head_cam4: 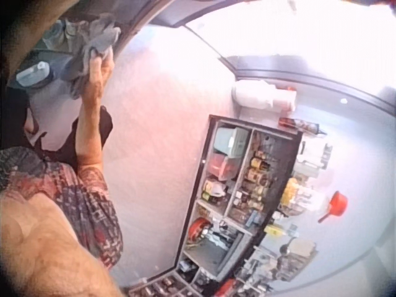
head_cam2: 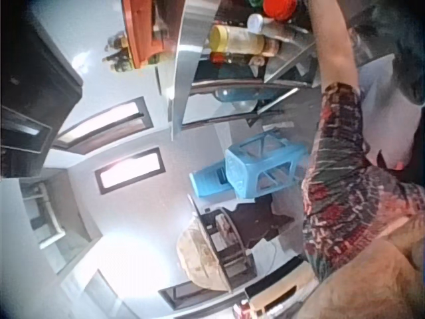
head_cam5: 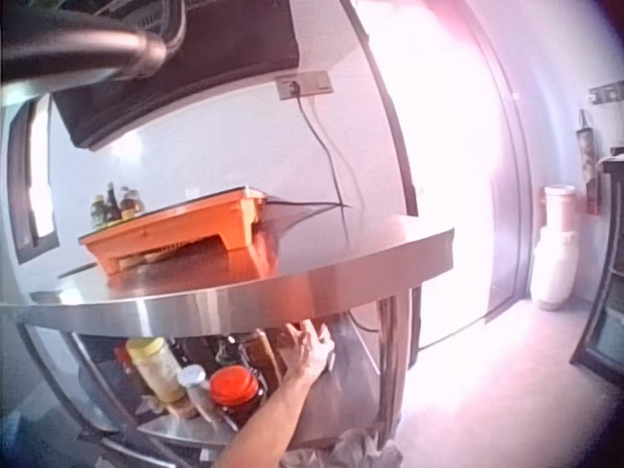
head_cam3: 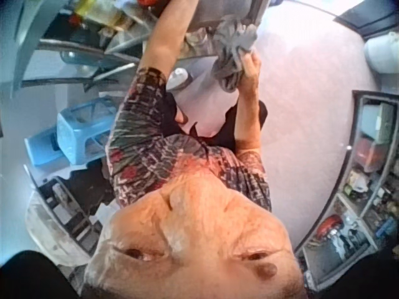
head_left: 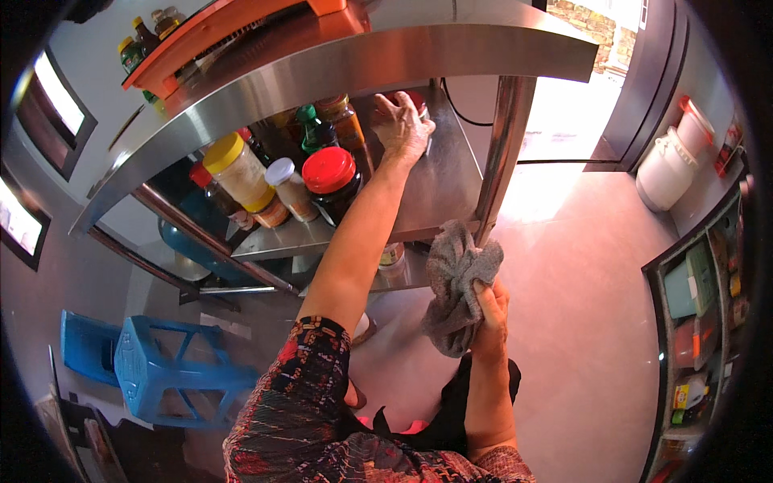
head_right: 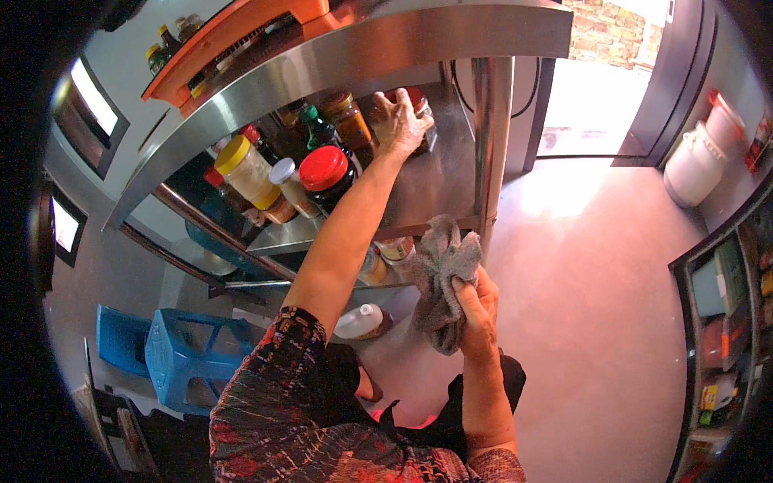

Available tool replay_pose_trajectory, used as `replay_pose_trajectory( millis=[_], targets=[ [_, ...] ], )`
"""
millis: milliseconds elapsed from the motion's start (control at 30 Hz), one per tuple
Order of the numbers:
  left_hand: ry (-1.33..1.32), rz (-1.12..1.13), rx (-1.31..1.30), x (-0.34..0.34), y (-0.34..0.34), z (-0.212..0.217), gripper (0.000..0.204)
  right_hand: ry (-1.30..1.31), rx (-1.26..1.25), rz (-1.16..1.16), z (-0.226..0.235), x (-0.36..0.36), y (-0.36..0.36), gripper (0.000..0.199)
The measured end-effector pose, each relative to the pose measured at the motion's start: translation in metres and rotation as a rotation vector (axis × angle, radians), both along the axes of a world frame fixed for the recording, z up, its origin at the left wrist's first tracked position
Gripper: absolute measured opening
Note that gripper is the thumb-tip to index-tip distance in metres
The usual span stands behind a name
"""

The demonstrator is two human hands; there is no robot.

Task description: The person cleans a stainless steel countertop and an induction cooktop with a cloth. The person then moves to a lower shelf on a metal cart, sits on the floor, and wipes multiple spice jars and containers one by one before placing them back.

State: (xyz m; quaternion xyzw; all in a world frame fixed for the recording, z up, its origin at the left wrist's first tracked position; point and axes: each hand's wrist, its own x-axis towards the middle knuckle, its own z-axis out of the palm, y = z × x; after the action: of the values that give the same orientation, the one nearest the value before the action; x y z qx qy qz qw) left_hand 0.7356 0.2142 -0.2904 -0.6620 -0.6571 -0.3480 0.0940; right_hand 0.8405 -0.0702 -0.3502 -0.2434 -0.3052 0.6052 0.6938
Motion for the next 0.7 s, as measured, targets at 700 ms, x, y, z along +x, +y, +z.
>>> replay_pose_trajectory(
  millis=[700],
  targets=[
    [-0.926, -0.624, 0.198, -0.005, -0.06, -0.069, 0.129, -0.091, -0.105, -0.125, -0.026, -0.005, 0.0, 0.048]
  ],
)
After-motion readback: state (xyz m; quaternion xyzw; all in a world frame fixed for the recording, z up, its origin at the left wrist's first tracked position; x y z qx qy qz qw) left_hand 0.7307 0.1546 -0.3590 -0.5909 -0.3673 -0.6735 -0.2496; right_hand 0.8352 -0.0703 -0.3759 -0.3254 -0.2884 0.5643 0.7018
